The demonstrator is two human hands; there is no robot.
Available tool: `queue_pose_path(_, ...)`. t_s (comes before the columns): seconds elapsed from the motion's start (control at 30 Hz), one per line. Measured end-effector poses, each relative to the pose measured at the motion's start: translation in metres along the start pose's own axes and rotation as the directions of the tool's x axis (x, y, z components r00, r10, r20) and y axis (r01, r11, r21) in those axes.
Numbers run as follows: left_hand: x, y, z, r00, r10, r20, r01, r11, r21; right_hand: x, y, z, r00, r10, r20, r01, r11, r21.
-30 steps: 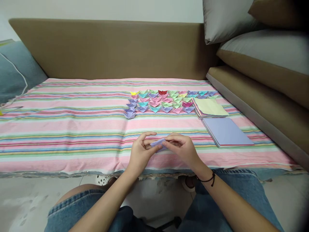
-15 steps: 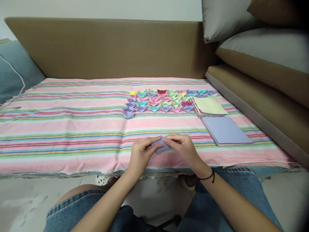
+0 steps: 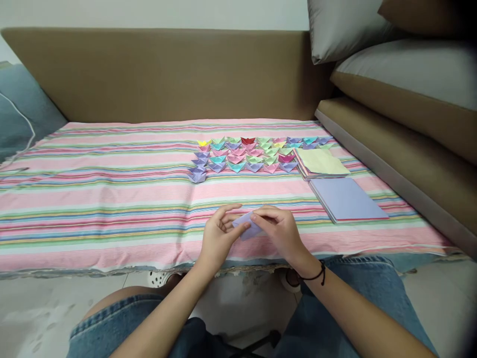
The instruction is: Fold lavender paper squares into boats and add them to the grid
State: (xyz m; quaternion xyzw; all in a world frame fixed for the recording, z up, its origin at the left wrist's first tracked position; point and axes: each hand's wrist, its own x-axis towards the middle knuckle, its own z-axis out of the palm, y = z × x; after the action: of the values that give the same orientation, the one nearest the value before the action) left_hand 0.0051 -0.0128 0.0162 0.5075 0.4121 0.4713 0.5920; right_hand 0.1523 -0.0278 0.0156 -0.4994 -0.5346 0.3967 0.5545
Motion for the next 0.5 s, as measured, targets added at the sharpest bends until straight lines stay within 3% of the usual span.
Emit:
queue_pose_path(0.13,0.0006,0.0006,0.0022,0.996,-0.094,0.002,0.094,0.991,-0.097,0.0003,0.0008,0.0015,0.999,-0.011,-0.040,0.012,0.999,0.033)
queue_pose_path(0.33,-0.0001,-0.0001,0.0028,0.997,-0.064,-0.033,0.062,0.996,-0.063,-0.0003,0.0016,0.0029,0.999,-0.036,-0.040,0.037,0.999,0.012)
queue_pose_path(0.5,-0.0003,0.0019,0.0013,0.998,-0.066,0.022,0.068,0.994,-0.083,-0.0014,0.0009,0.0024,0.999,-0.046,-0.024,0.046,0.999,-0.022)
